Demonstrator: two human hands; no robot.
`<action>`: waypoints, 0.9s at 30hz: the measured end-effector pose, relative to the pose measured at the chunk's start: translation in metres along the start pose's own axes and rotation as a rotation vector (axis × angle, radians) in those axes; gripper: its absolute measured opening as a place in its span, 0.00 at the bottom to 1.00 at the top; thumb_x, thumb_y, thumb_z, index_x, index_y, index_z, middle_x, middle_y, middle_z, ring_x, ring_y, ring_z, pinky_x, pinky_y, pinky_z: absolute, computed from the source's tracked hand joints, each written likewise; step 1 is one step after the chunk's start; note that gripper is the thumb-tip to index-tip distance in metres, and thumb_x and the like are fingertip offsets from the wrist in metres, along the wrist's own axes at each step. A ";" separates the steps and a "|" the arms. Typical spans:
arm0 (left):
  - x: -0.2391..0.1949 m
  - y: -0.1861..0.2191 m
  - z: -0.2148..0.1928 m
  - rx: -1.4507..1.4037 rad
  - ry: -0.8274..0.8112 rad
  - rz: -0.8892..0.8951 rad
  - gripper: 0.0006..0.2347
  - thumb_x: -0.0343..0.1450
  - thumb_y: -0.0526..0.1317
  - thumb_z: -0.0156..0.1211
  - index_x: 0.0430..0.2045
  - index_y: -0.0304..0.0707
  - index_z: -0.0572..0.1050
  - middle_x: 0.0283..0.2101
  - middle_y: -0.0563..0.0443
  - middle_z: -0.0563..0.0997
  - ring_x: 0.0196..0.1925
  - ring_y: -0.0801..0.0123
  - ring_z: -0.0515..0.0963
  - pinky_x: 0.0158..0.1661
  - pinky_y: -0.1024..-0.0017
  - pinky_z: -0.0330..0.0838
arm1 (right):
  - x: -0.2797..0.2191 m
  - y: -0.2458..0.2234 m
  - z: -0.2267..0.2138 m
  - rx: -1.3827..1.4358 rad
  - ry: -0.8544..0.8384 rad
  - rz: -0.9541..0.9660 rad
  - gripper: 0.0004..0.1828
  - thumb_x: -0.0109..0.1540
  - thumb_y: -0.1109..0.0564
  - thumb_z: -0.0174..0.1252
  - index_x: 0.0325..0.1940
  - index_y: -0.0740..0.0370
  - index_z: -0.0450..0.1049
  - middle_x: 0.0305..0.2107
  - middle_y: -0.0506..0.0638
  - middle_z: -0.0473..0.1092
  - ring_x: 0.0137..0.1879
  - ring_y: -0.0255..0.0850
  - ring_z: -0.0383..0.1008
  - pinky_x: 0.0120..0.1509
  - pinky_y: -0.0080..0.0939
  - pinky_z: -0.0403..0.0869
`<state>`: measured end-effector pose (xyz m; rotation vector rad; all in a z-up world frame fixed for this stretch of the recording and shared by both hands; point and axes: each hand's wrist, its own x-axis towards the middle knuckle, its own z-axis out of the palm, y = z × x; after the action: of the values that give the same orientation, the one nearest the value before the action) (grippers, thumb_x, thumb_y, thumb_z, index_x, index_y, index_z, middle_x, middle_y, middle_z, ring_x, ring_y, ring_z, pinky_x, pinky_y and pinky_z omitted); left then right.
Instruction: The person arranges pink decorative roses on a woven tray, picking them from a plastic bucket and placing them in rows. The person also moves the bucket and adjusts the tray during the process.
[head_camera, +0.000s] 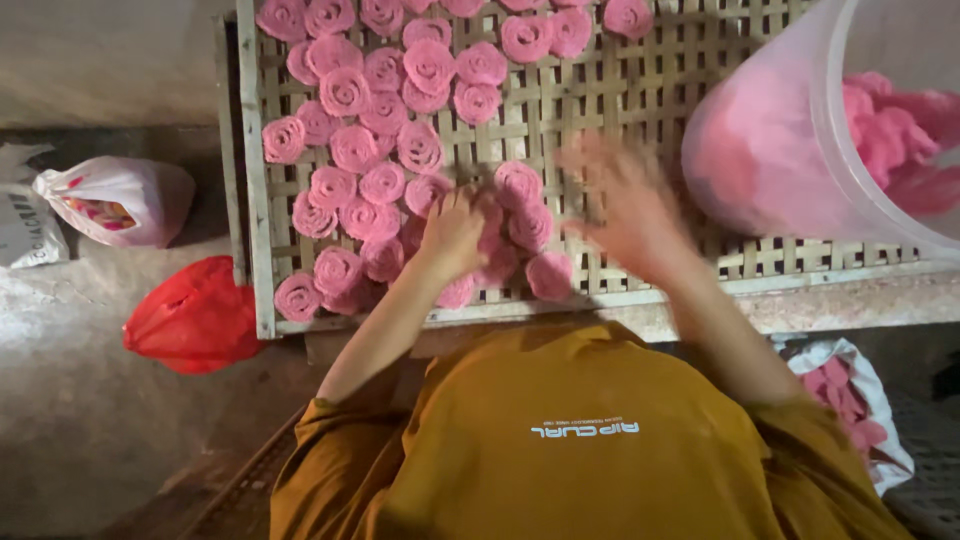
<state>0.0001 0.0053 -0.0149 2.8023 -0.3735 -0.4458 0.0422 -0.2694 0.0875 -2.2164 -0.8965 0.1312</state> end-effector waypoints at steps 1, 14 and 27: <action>0.000 -0.003 0.001 -0.040 0.047 0.006 0.41 0.57 0.44 0.78 0.66 0.37 0.61 0.69 0.37 0.62 0.69 0.45 0.63 0.66 0.52 0.61 | 0.017 0.004 0.034 -0.030 -0.097 -0.002 0.51 0.49 0.49 0.74 0.75 0.47 0.60 0.73 0.59 0.50 0.78 0.62 0.47 0.79 0.64 0.54; -0.005 -0.039 0.048 -1.045 0.476 -0.076 0.23 0.72 0.28 0.53 0.64 0.43 0.71 0.62 0.47 0.75 0.63 0.58 0.75 0.60 0.63 0.71 | 0.021 0.060 0.097 -0.330 -0.202 0.266 0.33 0.60 0.50 0.67 0.66 0.58 0.65 0.55 0.59 0.69 0.50 0.61 0.75 0.50 0.59 0.76; -0.005 -0.067 0.173 -2.118 0.385 -0.623 0.29 0.72 0.34 0.63 0.67 0.42 0.55 0.58 0.49 0.72 0.58 0.62 0.74 0.52 0.48 0.71 | -0.061 0.057 0.104 0.089 -0.121 0.351 0.22 0.55 0.52 0.68 0.51 0.63 0.76 0.45 0.62 0.74 0.51 0.55 0.74 0.56 0.52 0.74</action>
<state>-0.0489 0.0293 -0.1926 0.7532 0.7103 -0.1295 -0.0069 -0.2742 -0.0362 -2.2811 -0.5442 0.4657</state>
